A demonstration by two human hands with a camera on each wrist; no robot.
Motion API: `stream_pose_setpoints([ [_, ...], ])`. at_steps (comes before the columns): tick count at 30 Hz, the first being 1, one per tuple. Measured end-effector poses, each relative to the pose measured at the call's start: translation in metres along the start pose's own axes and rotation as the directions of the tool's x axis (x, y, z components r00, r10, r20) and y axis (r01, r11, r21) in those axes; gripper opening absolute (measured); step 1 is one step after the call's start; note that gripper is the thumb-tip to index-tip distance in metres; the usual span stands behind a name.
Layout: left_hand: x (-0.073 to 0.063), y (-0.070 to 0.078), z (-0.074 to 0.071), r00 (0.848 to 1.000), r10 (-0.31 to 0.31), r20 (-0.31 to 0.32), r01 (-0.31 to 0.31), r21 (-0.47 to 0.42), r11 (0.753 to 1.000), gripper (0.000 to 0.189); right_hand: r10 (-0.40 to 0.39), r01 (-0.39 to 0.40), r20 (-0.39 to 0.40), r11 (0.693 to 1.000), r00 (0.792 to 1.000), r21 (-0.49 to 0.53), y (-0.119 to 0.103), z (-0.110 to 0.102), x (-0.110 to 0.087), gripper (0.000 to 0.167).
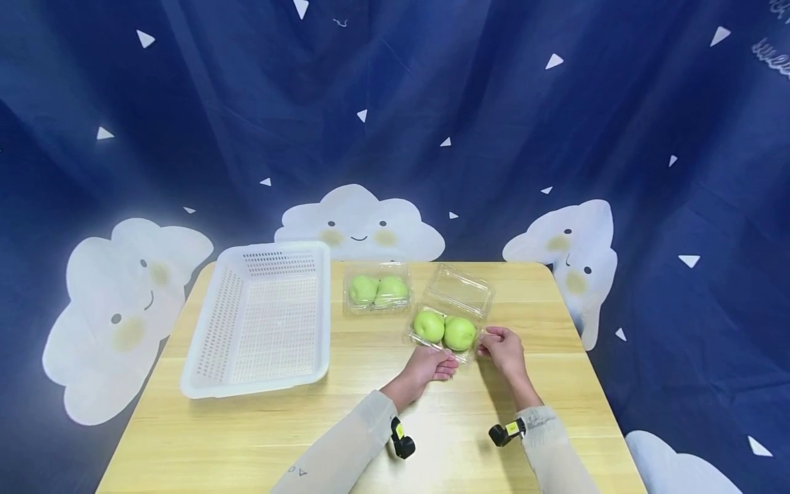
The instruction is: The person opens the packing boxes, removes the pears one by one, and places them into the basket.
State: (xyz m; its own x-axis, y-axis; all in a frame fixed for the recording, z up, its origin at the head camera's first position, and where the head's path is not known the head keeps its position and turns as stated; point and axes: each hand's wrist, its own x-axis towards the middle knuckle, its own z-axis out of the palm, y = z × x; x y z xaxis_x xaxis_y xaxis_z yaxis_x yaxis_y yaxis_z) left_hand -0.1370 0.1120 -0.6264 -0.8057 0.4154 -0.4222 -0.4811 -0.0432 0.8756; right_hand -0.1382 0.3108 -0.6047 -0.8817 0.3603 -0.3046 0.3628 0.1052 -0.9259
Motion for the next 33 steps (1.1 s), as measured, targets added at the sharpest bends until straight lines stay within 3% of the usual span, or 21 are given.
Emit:
stream_pose_setpoints([
  [4, 0.000, 0.000, 0.000, 1.000, -0.004, -0.001, 0.004, 0.002, 1.000, 0.027, -0.069, 0.060, -0.047, 0.982, 0.996, -0.179, 0.002, 0.002, -0.003, 0.040],
  [7, -0.001, 0.000, 0.000, 1.000, -0.004, -0.002, 0.004, 0.004, 1.000, 0.027, -0.134, 0.100, -0.084, 0.941, 0.987, -0.324, 0.003, 0.003, -0.007, 0.041],
  [13, 0.000, -0.001, 0.000, 1.000, -0.001, 0.004, 0.001, 0.004, 1.000, 0.027, -0.268, 0.192, -0.094, 0.857, 0.959, -0.479, 0.008, 0.010, -0.012, 0.041],
  [19, 0.001, -0.002, -0.001, 1.000, -0.009, 0.002, 0.009, 0.003, 1.000, 0.027, -0.457, 0.341, -0.039, 0.714, 0.889, -0.612, 0.016, 0.014, -0.014, 0.040],
  [24, 0.001, -0.002, 0.000, 1.000, -0.009, 0.002, 0.009, -0.003, 1.000, 0.026, -0.556, 0.426, 0.039, 0.588, 0.830, -0.688, 0.020, 0.014, -0.017, 0.041],
  [31, 0.002, -0.002, 0.001, 1.000, -0.012, 0.000, 0.012, -0.002, 1.000, 0.026, -0.596, 0.435, 0.081, 0.480, 0.799, -0.761, 0.020, 0.015, -0.019, 0.035],
  [33, 0.002, -0.002, 0.001, 1.000, -0.015, -0.005, 0.015, -0.002, 1.000, 0.027, -0.613, 0.443, 0.100, 0.438, 0.783, -0.783, 0.020, 0.015, -0.019, 0.030],
])
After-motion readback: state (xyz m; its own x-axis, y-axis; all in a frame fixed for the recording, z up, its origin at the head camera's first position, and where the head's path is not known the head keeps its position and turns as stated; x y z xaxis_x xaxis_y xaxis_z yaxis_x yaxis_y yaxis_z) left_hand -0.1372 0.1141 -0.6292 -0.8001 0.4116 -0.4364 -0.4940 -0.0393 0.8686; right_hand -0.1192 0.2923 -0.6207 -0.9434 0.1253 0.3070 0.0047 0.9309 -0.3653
